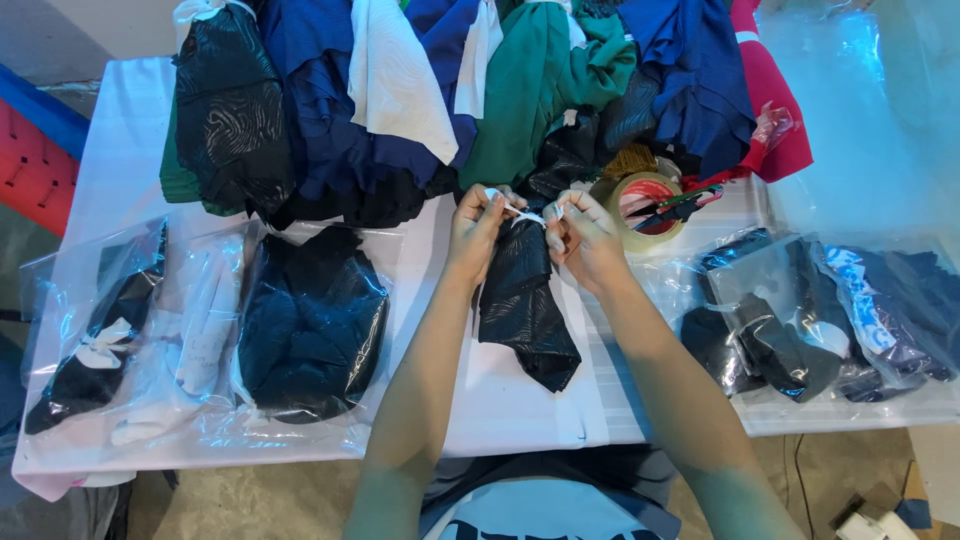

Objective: A person attaches a tag to a piece of fabric and then carefully slides it into a plastic bag for packaging.

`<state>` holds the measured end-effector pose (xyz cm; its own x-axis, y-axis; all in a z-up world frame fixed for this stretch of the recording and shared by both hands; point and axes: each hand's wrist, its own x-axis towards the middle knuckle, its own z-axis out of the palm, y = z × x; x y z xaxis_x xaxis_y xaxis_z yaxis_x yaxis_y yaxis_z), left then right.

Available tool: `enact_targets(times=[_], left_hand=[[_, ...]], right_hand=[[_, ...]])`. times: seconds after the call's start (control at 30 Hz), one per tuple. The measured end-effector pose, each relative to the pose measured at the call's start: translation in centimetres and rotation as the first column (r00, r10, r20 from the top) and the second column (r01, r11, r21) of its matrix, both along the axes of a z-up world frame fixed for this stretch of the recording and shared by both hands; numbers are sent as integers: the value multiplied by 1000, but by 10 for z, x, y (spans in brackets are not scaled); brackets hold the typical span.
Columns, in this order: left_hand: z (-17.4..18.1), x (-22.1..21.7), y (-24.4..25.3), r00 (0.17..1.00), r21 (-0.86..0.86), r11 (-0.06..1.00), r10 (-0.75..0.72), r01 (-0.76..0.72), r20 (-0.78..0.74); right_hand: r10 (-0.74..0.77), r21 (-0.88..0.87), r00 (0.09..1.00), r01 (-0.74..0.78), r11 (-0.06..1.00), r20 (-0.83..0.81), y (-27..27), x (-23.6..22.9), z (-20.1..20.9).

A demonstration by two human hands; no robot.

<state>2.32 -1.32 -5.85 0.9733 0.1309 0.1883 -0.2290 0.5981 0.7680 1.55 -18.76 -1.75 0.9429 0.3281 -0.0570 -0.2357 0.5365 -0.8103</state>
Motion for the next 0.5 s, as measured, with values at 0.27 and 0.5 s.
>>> enact_targets(times=[0.27,0.5], left_hand=[[23,-7,-2,999,-219,975,-42,35,-26],[24,-1,6,996,-89,996,-20,28,90]], right_hand=[[33,-153,997,-21,988,76,-12,3,20],[148,-402,977,-74,912,155,-25,7,31]])
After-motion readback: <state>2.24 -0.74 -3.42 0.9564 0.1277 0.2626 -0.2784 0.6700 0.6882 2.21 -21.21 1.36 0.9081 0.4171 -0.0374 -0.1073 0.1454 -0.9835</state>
